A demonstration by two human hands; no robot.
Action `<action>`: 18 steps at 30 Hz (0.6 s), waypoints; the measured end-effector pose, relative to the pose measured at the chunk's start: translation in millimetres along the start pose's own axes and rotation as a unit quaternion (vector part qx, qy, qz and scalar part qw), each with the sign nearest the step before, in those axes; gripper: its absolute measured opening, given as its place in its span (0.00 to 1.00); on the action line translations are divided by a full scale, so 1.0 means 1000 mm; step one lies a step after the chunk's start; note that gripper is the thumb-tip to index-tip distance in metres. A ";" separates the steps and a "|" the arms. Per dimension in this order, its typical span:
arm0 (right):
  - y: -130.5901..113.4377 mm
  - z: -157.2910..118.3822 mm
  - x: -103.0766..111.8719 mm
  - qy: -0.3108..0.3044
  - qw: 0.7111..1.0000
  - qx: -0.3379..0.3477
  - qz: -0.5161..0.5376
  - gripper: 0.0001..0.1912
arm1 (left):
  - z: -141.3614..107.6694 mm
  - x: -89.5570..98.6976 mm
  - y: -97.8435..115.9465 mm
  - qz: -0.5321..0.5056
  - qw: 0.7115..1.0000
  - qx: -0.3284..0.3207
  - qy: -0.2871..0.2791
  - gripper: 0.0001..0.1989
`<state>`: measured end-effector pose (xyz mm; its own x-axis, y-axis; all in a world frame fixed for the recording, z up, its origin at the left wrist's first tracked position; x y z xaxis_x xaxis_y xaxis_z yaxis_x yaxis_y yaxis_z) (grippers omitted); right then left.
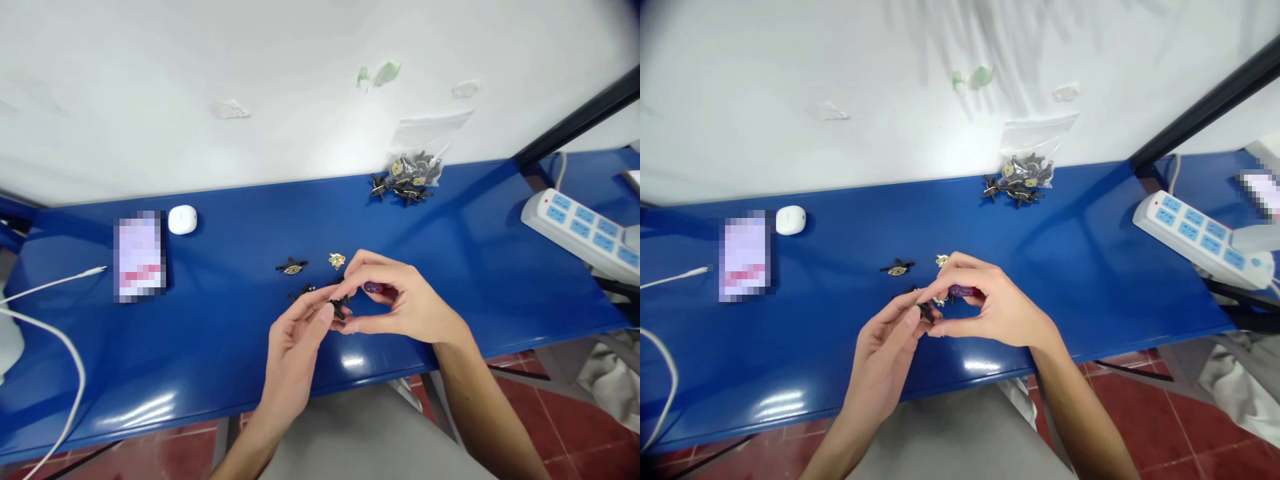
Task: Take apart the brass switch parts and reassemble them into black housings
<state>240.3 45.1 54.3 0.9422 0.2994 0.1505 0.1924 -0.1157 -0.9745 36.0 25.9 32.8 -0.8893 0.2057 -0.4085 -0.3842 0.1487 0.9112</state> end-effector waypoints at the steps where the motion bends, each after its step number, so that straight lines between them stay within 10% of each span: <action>1: 0.000 0.000 0.000 0.002 1.000 -0.003 0.000 0.19 | 0.001 -0.002 -0.001 -0.022 1.000 0.013 0.001 0.11; 18: 0.005 -0.001 0.003 0.043 0.996 -0.072 -0.032 0.09 | 0.013 -0.036 -0.016 -0.223 0.963 0.133 0.075 0.08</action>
<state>243.8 44.7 49.9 0.9455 0.2287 0.2317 0.2848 -0.2364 -0.9290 77.4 28.3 32.8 -0.6844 -0.0748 -0.7253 -0.6765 0.4362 0.5934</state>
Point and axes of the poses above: each hand's wrist, its own z-axis towards the middle knuckle, its own x-axis out of the back of the hand, y = z × x, the point moved 2 cm from there along z, towards the middle knuckle, and after that the axes turned 14 degrees about -x, right-handed, at the moved point
